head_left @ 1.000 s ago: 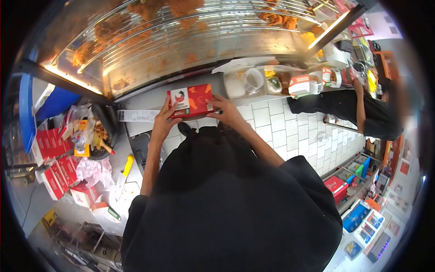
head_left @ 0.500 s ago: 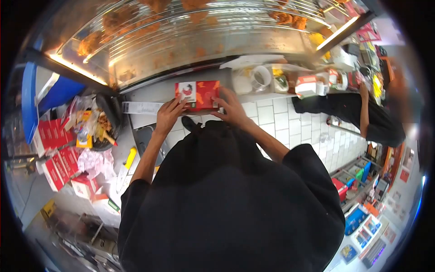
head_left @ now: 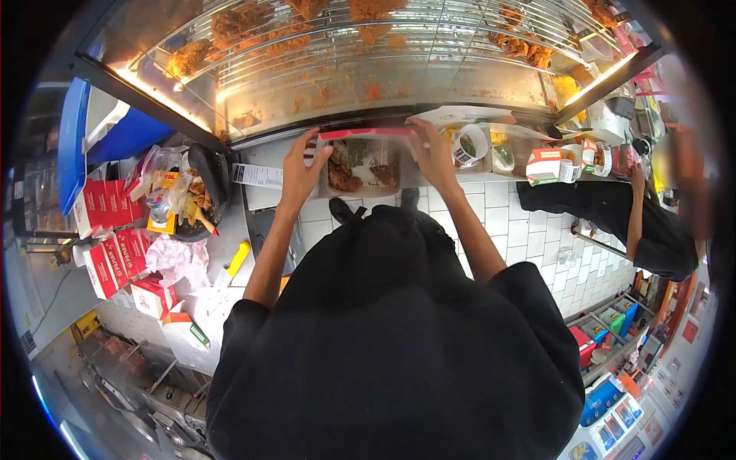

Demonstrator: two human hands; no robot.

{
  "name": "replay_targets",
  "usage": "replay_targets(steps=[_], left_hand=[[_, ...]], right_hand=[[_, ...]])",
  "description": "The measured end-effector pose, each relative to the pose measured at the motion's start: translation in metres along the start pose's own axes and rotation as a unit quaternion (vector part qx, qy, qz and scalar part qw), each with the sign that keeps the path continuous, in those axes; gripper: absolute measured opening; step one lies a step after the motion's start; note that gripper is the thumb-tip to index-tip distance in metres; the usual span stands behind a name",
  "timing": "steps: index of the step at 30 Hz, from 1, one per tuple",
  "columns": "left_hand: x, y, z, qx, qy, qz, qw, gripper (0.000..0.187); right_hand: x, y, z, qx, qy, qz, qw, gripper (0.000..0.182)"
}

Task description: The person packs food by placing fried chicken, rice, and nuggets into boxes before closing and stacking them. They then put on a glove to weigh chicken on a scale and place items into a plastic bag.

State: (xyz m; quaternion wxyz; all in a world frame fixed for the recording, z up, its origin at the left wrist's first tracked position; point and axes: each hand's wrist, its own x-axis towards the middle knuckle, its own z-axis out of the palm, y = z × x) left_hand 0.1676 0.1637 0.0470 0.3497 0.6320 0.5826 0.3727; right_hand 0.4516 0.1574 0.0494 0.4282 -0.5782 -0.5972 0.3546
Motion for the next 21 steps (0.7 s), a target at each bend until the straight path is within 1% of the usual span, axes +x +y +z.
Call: replay_targets(steps=[1,2,3,4,5,6,7,8,12,14,17,18,20,21], left_hand=[[-0.005,-0.004,-0.002,-0.001,-0.020,-0.025,0.999,0.054],[-0.011,-0.009,-0.002,-0.036,-0.026,-0.056,0.997,0.057],[-0.018,-0.026,0.000,-0.037,-0.026,-0.054,0.998,0.057],[-0.025,-0.049,0.002,-0.053,-0.051,-0.097,0.993,0.055],[-0.028,-0.061,0.004,-0.069,-0.075,-0.139,0.985,0.053],[-0.029,-0.061,0.005,-0.069,-0.075,-0.138,0.985,0.053],[-0.030,-0.060,0.007,-0.107,-0.088,-0.171,0.975,0.049],[-0.029,-0.058,0.008,-0.145,-0.102,-0.205,0.963,0.046],[-0.019,-0.054,0.012,-0.134,-0.102,-0.216,0.962,0.039],[-0.018,-0.054,0.014,-0.158,-0.116,-0.247,0.949,0.037],[-0.019,-0.053,0.011,-0.192,-0.121,-0.248,0.942,0.038],[-0.018,-0.055,0.011,-0.192,-0.120,-0.247,0.942,0.038],[-0.019,-0.054,0.011,-0.205,-0.117,-0.262,0.936,0.043],[-0.020,-0.052,0.011,-0.205,-0.118,-0.263,0.935,0.043]], right_hand=[[-0.006,0.001,0.001,0.001,0.002,-0.001,1.000,0.032],[-0.014,0.006,0.004,0.019,0.003,0.051,0.998,0.038],[-0.021,0.012,0.007,0.036,0.005,0.103,0.994,0.045],[-0.028,0.021,0.008,0.030,-0.017,0.162,0.986,0.055],[-0.035,0.036,0.016,0.030,-0.015,0.160,0.987,0.055],[-0.043,0.054,0.024,0.076,-0.019,0.188,0.979,0.057],[-0.047,0.062,0.029,0.122,-0.024,0.215,0.969,0.058],[-0.047,0.054,0.026,0.115,-0.034,0.216,0.969,0.059],[-0.045,0.070,0.030,0.095,-0.047,0.196,0.975,0.053],[-0.046,0.074,0.033,-0.012,-0.055,0.174,0.983,0.045],[-0.043,0.038,0.028,0.000,-0.045,0.152,0.987,0.041],[-0.044,0.044,0.029,0.001,-0.045,0.151,0.988,0.041],[-0.046,0.053,0.029,0.009,-0.019,0.111,0.994,0.039],[-0.046,0.053,0.030,0.008,-0.018,0.112,0.993,0.039]])
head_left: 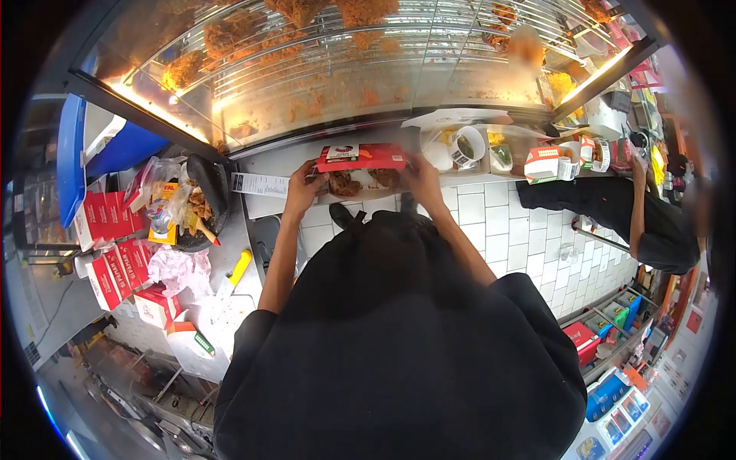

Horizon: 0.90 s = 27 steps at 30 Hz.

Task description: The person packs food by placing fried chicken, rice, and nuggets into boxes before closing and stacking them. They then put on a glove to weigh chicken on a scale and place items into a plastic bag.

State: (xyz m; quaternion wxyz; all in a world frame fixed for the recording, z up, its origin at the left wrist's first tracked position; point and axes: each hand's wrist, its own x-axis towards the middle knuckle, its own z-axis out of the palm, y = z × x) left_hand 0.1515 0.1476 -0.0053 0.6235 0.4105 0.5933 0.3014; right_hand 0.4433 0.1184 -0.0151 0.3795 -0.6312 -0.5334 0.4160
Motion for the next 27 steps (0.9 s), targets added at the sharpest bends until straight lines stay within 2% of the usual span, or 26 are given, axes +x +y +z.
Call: replay_targets(steps=[2,3,4,5,6,8,9,10,12,13,14,15,16,17,18,19,20,21,22,23,24,25,26,27], left_hand=[[-0.004,0.005,0.005,0.043,0.020,0.049,0.998,0.047],[-0.007,0.005,0.007,0.043,0.019,0.046,0.998,0.047],[-0.008,0.008,0.008,0.149,0.081,0.153,0.974,0.046],[-0.008,0.012,0.008,0.251,0.141,0.256,0.923,0.044],[-0.012,0.021,0.009,0.251,0.139,0.253,0.924,0.044],[-0.016,0.041,0.007,0.183,0.140,0.300,0.926,0.035],[-0.017,0.046,0.006,0.178,0.140,0.283,0.932,0.027],[-0.019,0.050,0.007,0.179,0.140,0.281,0.932,0.027],[-0.020,0.058,0.007,0.138,0.128,0.197,0.962,0.030],[-0.017,0.055,0.005,0.138,0.129,0.198,0.962,0.030],[-0.014,0.045,0.002,0.065,0.105,0.179,0.976,0.031],[-0.011,0.040,0.000,-0.010,0.080,0.159,0.984,0.032],[-0.009,0.034,-0.001,-0.010,0.079,0.161,0.984,0.032],[-0.011,0.029,0.000,-0.052,0.079,0.112,0.989,0.031],[-0.011,0.023,0.002,-0.094,0.074,0.064,0.991,0.030],[-0.008,0.009,0.002,-0.058,0.080,0.075,0.992,0.031],[0.002,-0.013,0.003,-0.028,0.076,0.091,0.993,0.034],[0.014,-0.038,-0.005,-0.035,0.020,0.119,0.992,0.045],[0.013,-0.038,-0.002,-0.055,-0.001,0.092,0.994,0.048],[0.029,-0.070,-0.009,-0.105,-0.027,0.092,0.990,0.051],[0.032,-0.070,-0.008,-0.164,-0.080,0.099,0.978,0.051],[0.026,-0.058,-0.009,-0.125,-0.046,0.042,0.990,0.051],[0.018,-0.040,-0.005,-0.100,-0.023,0.027,0.994,0.050],[0.016,-0.038,-0.007,-0.051,-0.002,0.054,0.997,0.047]], right_hand=[[0.003,-0.006,0.000,-0.082,0.053,-0.025,0.995,0.038],[0.000,-0.021,-0.004,-0.082,0.052,-0.022,0.995,0.038],[0.001,-0.038,-0.010,-0.122,0.051,-0.017,0.991,0.035],[0.003,-0.053,-0.016,-0.162,0.051,-0.013,0.985,0.033],[0.003,-0.059,-0.020,-0.163,0.050,-0.009,0.985,0.033],[0.012,-0.067,-0.027,-0.251,0.049,-0.020,0.966,0.035],[0.016,-0.069,-0.028,-0.252,0.050,-0.019,0.966,0.035],[0.019,-0.071,-0.029,-0.205,0.053,-0.043,0.976,0.035],[0.026,-0.069,-0.027,-0.158,0.056,-0.070,0.983,0.036],[0.029,-0.062,-0.024,-0.061,0.050,-0.045,0.996,0.039],[0.030,-0.055,-0.021,0.036,0.043,-0.019,0.998,0.041],[0.030,-0.048,-0.018,0.036,0.044,-0.020,0.998,0.041],[0.029,-0.040,-0.015,0.142,0.005,0.073,0.987,0.042],[0.029,-0.031,-0.013,0.244,-0.033,0.165,0.955,0.043],[0.026,-0.024,-0.008,0.139,-0.044,0.116,0.982,0.039],[0.024,-0.017,0.000,0.028,-0.049,0.064,0.996,0.036],[0.020,0.005,0.013,0.071,-0.051,0.041,0.995,0.035],[0.020,0.046,0.030,0.089,-0.063,0.041,0.993,0.039],[0.020,0.060,0.038,-0.010,-0.060,0.005,0.998,0.046],[0.016,0.051,0.037,-0.109,0.006,-0.077,0.991,0.054],[0.015,0.028,0.027,-0.063,-0.037,0.000,0.997,0.061],[0.016,0.025,0.029,-0.036,-0.006,-0.006,0.999,0.059],[0.018,0.015,0.025,0.045,-0.024,0.022,0.998,0.058],[0.016,0.003,0.022,0.062,-0.030,0.063,0.996,0.060]])
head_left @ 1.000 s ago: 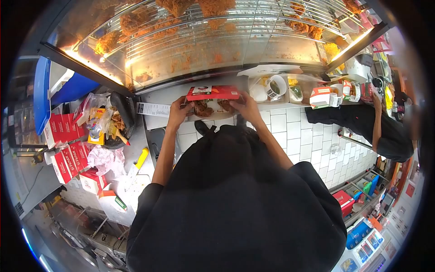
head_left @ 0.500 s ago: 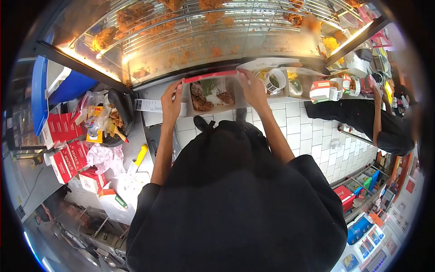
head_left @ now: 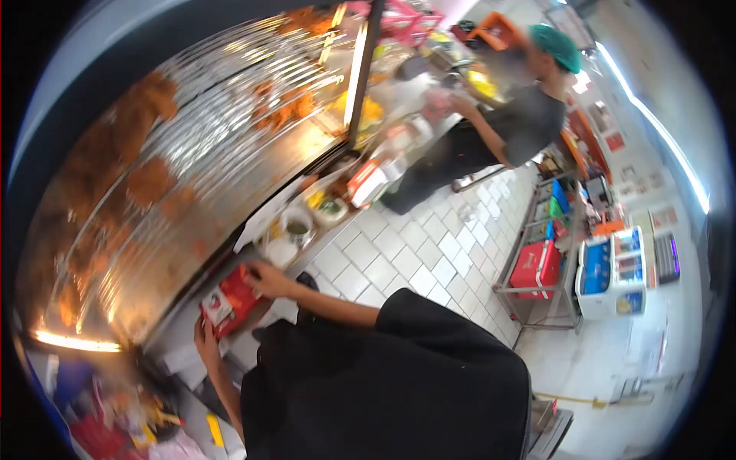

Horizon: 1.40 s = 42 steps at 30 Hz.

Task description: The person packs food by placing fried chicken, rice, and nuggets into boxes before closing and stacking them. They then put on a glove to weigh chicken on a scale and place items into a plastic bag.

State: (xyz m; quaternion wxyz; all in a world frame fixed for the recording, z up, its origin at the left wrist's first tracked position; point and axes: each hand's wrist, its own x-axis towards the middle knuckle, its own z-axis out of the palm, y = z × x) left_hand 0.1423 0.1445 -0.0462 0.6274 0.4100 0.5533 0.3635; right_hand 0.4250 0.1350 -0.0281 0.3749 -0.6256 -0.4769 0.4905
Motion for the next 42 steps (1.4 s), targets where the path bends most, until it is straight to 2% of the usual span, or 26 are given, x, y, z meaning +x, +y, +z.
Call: replay_targets(steps=[2,3,5,13,15,19,22,24,25,27,28,30,31,33,35,36,37,38,39,40,41,42], left_hand=[[-0.016,0.033,0.014,0.012,0.002,-0.014,1.000,0.046],[-0.015,0.036,0.014,0.016,-0.004,-0.005,1.000,0.046],[-0.016,0.043,0.011,-0.005,0.037,-0.091,0.995,0.051],[-0.018,0.058,0.013,0.015,0.020,-0.102,0.995,0.064],[-0.011,0.049,0.009,0.038,0.024,-0.091,0.995,0.068],[-0.011,0.047,0.005,0.001,0.021,-0.112,0.993,0.069],[-0.010,0.038,-0.001,-0.013,0.037,-0.124,0.991,0.066],[-0.008,0.023,-0.012,-0.111,-0.005,-0.091,0.990,0.061],[-0.010,0.023,-0.014,-0.110,-0.004,-0.090,0.990,0.061],[-0.024,0.042,-0.005,0.000,-0.057,-0.059,0.997,0.054],[-0.024,0.040,-0.008,0.001,-0.056,-0.058,0.997,0.054],[-0.026,0.036,-0.012,0.062,-0.129,-0.015,0.990,0.053],[-0.025,0.036,-0.010,0.062,-0.129,-0.016,0.990,0.053],[-0.026,0.048,0.002,0.087,-0.058,-0.047,0.993,0.054],[-0.003,0.013,-0.012,0.137,-0.088,0.083,0.983,0.053],[0.003,-0.006,-0.022,0.168,-0.082,0.088,0.978,0.053],[0.005,-0.029,-0.026,0.178,-0.027,0.124,0.976,0.054],[-0.001,-0.006,-0.015,0.113,-0.048,0.066,0.990,0.056],[0.001,-0.017,-0.016,0.116,-0.007,0.067,0.991,0.056],[-0.007,-0.003,-0.010,0.070,-0.011,0.058,0.996,0.054],[-0.002,-0.004,-0.010,0.140,-0.004,0.124,0.982,0.051],[-0.013,0.026,0.003,0.081,-0.010,0.046,0.996,0.047]], right_hand=[[-0.006,-0.029,-0.013,-0.031,-0.002,0.044,0.999,0.067],[-0.006,-0.037,-0.018,-0.029,0.007,0.037,0.999,0.067],[-0.009,-0.049,-0.023,-0.004,0.015,0.093,0.996,0.075],[-0.005,-0.044,-0.028,0.002,0.005,0.094,0.996,0.076],[-0.009,-0.046,-0.027,-0.035,0.011,0.071,0.997,0.073],[-0.010,-0.059,-0.031,-0.006,0.015,0.083,0.996,0.072],[-0.007,-0.054,-0.034,-0.013,-0.021,0.127,0.992,0.063],[-0.001,-0.030,-0.031,0.130,-0.041,0.137,0.981,0.050],[-0.004,-0.025,-0.031,0.130,-0.042,0.136,0.981,0.050],[-0.016,-0.031,-0.039,0.149,-0.058,0.079,0.984,0.044],[-0.015,-0.020,-0.036,0.149,-0.059,0.077,0.984,0.044],[-0.017,0.002,-0.030,0.045,-0.045,-0.051,0.997,0.047],[-0.016,0.006,-0.028,0.045,-0.045,-0.050,0.997,0.047],[-0.020,0.003,-0.020,-0.061,-0.018,-0.060,0.996,0.048],[-0.020,-0.005,-0.012,-0.143,0.039,-0.076,0.986,0.041],[-0.023,-0.008,-0.009,-0.137,0.072,-0.115,0.981,0.038],[-0.028,-0.022,-0.013,-0.167,0.071,-0.077,0.980,0.036],[-0.015,0.008,-0.006,-0.184,0.086,-0.109,0.973,0.034],[-0.022,-0.030,-0.018,-0.203,0.017,-0.041,0.978,0.030],[-0.013,-0.007,-0.012,-0.191,0.043,-0.044,0.980,0.030],[-0.009,-0.006,-0.014,-0.201,0.057,-0.017,0.978,0.031],[-0.008,-0.003,-0.019,-0.194,0.068,-0.085,0.975,0.037]])
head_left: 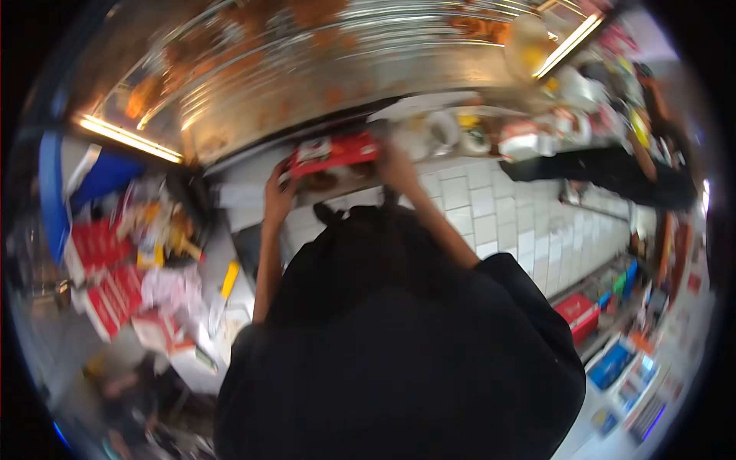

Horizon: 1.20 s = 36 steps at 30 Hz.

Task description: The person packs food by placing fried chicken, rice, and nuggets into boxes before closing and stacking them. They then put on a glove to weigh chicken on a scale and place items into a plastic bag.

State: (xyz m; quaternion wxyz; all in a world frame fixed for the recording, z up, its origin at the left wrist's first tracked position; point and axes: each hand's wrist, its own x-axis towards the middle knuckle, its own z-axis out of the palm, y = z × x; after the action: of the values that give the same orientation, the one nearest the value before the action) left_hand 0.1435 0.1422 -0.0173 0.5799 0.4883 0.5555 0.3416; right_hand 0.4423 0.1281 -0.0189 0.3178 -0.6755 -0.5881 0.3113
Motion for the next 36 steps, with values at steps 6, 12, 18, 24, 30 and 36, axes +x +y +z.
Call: replay_targets(steps=[6,12,18,24,30,36], left_hand=[[0.002,0.036,0.011,0.123,0.128,0.139,0.974,0.036],[0.008,0.050,0.018,0.015,0.128,0.111,0.985,0.041],[0.014,0.005,0.025,-0.029,0.075,-0.021,0.997,0.046],[0.017,0.025,0.018,0.019,0.091,-0.044,0.995,0.057],[0.021,0.030,0.004,0.001,0.033,-0.122,0.992,0.045],[0.003,0.007,0.016,0.010,0.046,0.071,0.996,0.043]], right_hand=[[0.012,-0.057,-0.051,-0.143,0.011,0.055,0.988,0.036],[0.020,-0.067,-0.053,-0.144,0.039,0.013,0.989,0.046],[0.016,-0.024,-0.001,0.162,-0.066,0.113,0.978,0.045],[0.023,-0.039,-0.019,0.102,-0.058,0.098,0.988,0.054],[0.042,-0.020,-0.030,0.051,-0.179,0.149,0.971,0.054],[0.019,0.008,-0.012,0.144,-0.133,0.113,0.974,0.045]])
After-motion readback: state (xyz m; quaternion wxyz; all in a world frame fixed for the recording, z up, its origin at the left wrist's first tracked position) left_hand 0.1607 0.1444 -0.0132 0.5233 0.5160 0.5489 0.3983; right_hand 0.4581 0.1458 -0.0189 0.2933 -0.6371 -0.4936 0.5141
